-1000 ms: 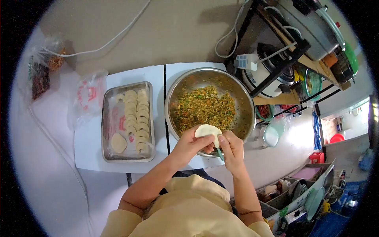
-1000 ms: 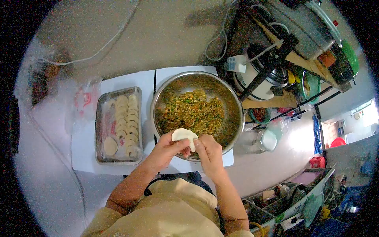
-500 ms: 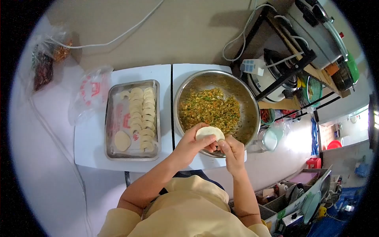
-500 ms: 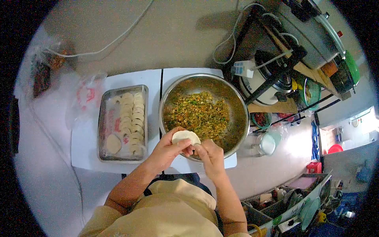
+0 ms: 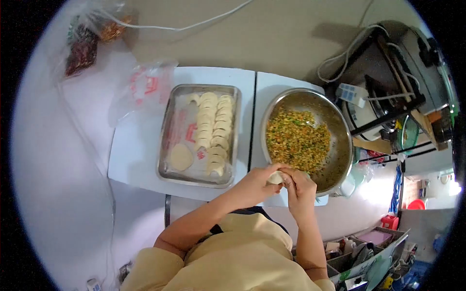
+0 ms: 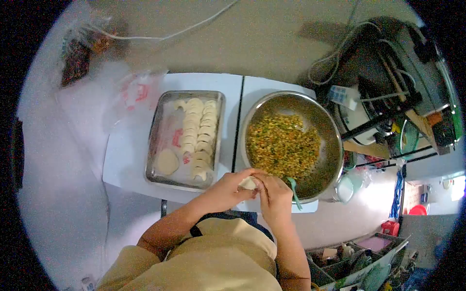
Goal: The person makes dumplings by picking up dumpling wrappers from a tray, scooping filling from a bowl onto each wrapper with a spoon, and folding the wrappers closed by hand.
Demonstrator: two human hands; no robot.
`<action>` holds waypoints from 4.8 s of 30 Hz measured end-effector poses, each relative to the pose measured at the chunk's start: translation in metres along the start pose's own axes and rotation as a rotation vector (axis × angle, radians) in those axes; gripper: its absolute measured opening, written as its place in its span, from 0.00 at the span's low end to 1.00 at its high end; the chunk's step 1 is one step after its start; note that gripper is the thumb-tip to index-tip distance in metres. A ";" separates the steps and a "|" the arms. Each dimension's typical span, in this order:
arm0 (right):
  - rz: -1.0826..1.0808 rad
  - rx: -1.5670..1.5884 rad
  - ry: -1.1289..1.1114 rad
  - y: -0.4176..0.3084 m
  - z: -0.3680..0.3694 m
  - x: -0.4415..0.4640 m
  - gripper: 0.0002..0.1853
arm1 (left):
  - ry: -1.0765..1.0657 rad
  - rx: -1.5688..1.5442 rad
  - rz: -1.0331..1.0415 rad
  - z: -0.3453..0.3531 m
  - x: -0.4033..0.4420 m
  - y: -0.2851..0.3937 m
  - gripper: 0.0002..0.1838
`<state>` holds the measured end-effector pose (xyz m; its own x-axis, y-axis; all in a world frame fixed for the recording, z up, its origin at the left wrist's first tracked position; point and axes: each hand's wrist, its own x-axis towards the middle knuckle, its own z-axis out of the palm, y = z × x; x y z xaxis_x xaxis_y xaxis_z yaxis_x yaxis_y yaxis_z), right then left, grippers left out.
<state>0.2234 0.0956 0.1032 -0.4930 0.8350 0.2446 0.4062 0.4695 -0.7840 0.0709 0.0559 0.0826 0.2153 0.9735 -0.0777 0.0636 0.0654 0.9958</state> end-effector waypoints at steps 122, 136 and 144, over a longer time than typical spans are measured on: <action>0.679 0.917 0.521 0.089 -0.079 -0.047 0.14 | 0.405 -1.078 -0.321 0.005 0.023 -0.032 0.20; 0.130 0.125 0.386 0.054 -0.057 -0.081 0.13 | 0.142 -1.215 -0.299 0.049 0.081 -0.024 0.21; -0.223 -0.429 0.118 0.074 -0.036 -0.090 0.24 | 0.229 -1.178 -0.351 0.046 0.089 -0.017 0.20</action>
<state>0.3257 0.0657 0.0438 -0.5237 0.7156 0.4622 0.5926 0.6958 -0.4058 0.1342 0.1311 0.0565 0.1813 0.8718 -0.4551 -0.8524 0.3701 0.3694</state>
